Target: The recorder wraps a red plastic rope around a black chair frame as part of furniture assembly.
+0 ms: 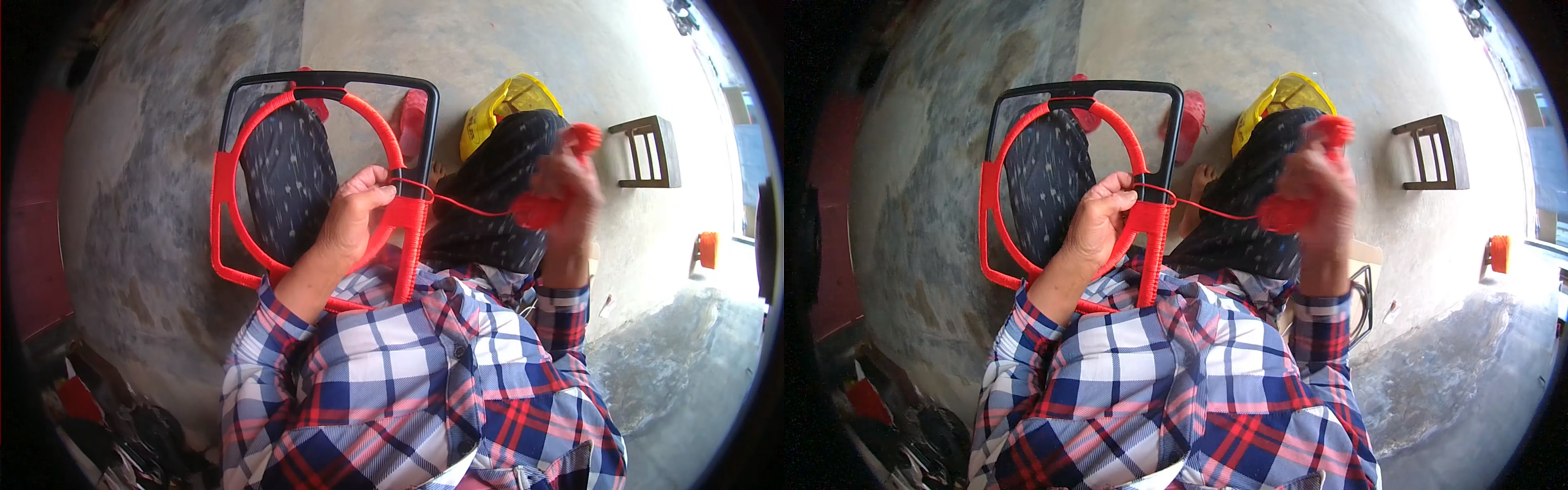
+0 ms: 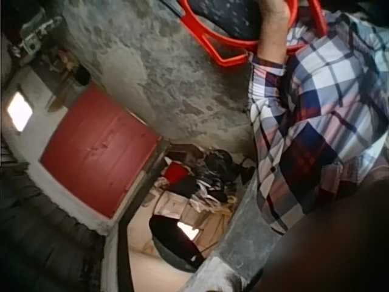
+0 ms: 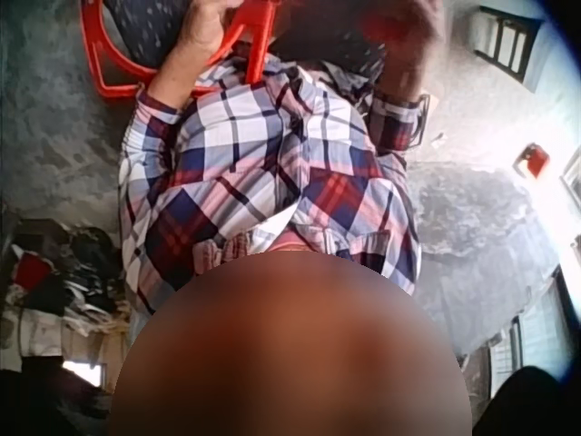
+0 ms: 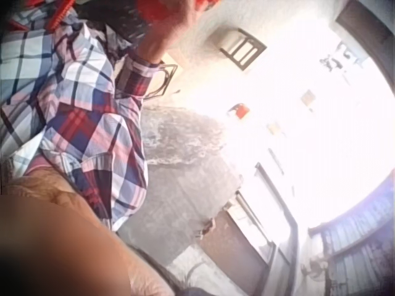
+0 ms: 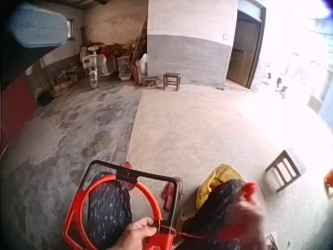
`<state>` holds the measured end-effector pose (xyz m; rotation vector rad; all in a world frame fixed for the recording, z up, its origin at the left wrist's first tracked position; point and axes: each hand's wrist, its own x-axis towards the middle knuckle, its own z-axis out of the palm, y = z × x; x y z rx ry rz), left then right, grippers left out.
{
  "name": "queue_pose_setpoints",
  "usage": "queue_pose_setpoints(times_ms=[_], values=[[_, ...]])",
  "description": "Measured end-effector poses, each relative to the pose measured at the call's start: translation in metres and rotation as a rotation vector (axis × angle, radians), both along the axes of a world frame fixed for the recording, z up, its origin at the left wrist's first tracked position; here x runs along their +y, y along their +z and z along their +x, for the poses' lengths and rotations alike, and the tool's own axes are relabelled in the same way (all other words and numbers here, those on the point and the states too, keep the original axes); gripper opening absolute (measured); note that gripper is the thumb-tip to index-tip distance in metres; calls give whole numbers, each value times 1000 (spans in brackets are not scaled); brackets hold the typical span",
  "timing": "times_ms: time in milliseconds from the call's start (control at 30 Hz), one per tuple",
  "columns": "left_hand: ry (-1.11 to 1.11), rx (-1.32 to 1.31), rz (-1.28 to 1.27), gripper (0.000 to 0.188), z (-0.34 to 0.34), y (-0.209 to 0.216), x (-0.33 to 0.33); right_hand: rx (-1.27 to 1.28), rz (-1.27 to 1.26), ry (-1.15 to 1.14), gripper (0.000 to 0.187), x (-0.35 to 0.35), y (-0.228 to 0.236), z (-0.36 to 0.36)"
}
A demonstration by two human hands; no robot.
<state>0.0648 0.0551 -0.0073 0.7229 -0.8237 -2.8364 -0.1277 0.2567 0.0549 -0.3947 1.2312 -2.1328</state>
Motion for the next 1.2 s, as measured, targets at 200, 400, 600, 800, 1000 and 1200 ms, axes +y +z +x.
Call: queue_pose_setpoints(times_ms=[200,400,600,800,1000,1200], values=[[-7,3,-137,18,0,7,3,74,462,453,14,-48,-37,59],[-4,-66,-160,16,3,1,2,-47,317,410,12,-39,-12,41],[-19,-78,-251,16,0,5,4,58,469,325,15,-4,14,19],[-5,-5,-16,26,-3,1,1,96,42,-507,11,154,25,-99],[-28,-85,-59,31,-6,-5,-9,232,522,-352,24,85,30,4],[-39,-129,-175,30,0,-1,-4,926,578,326,43,34,48,30]])
